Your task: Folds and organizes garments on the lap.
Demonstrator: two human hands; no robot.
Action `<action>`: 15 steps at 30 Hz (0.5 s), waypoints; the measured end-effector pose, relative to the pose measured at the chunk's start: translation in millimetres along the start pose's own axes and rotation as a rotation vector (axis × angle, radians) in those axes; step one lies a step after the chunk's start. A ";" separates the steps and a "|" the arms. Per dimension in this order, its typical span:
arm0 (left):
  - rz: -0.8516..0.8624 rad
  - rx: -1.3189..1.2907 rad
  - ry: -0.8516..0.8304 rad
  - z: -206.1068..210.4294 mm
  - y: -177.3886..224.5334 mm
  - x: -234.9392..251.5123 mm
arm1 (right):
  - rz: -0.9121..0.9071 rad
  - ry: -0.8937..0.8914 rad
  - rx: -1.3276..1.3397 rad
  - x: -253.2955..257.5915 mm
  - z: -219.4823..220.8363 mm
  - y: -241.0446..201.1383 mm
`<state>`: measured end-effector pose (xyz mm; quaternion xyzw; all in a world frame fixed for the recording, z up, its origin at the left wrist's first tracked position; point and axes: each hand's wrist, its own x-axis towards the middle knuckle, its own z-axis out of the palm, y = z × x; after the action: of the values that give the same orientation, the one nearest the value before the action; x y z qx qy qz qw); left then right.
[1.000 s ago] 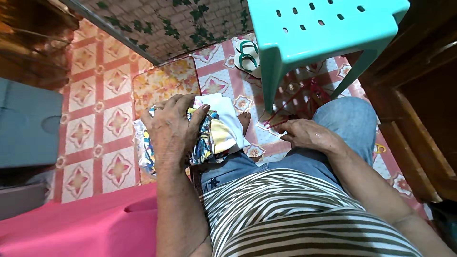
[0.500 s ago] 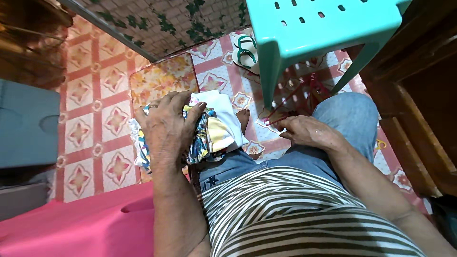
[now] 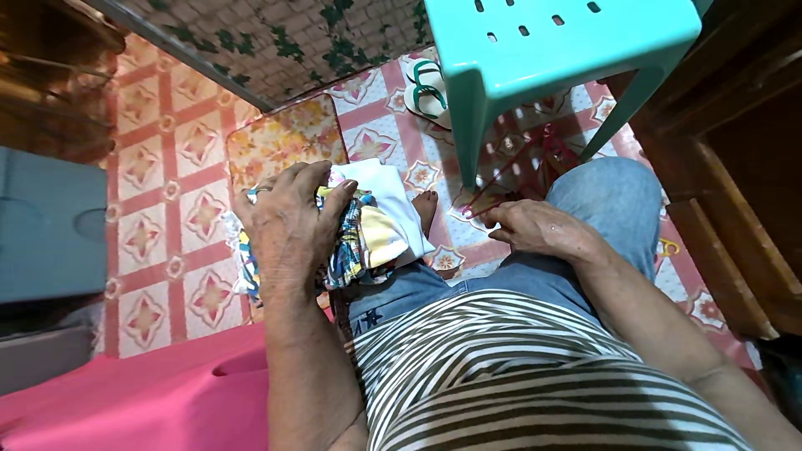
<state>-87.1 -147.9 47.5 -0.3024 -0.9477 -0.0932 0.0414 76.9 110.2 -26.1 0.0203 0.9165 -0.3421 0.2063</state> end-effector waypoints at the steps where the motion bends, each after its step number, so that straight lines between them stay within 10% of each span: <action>1: 0.002 0.001 -0.001 0.2 -0.5 -0.1 | -0.002 0.002 0.001 0.1 0.3 0.5; 15: 0.011 -0.005 0.013 1.4 -2.7 -0.9 | 0.007 -0.002 0.002 2.8 2.0 3.7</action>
<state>-88.0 -150.3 45.6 -0.3069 -0.9456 -0.0974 0.0476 75.8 111.5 -30.8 0.0237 0.9158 -0.3424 0.2084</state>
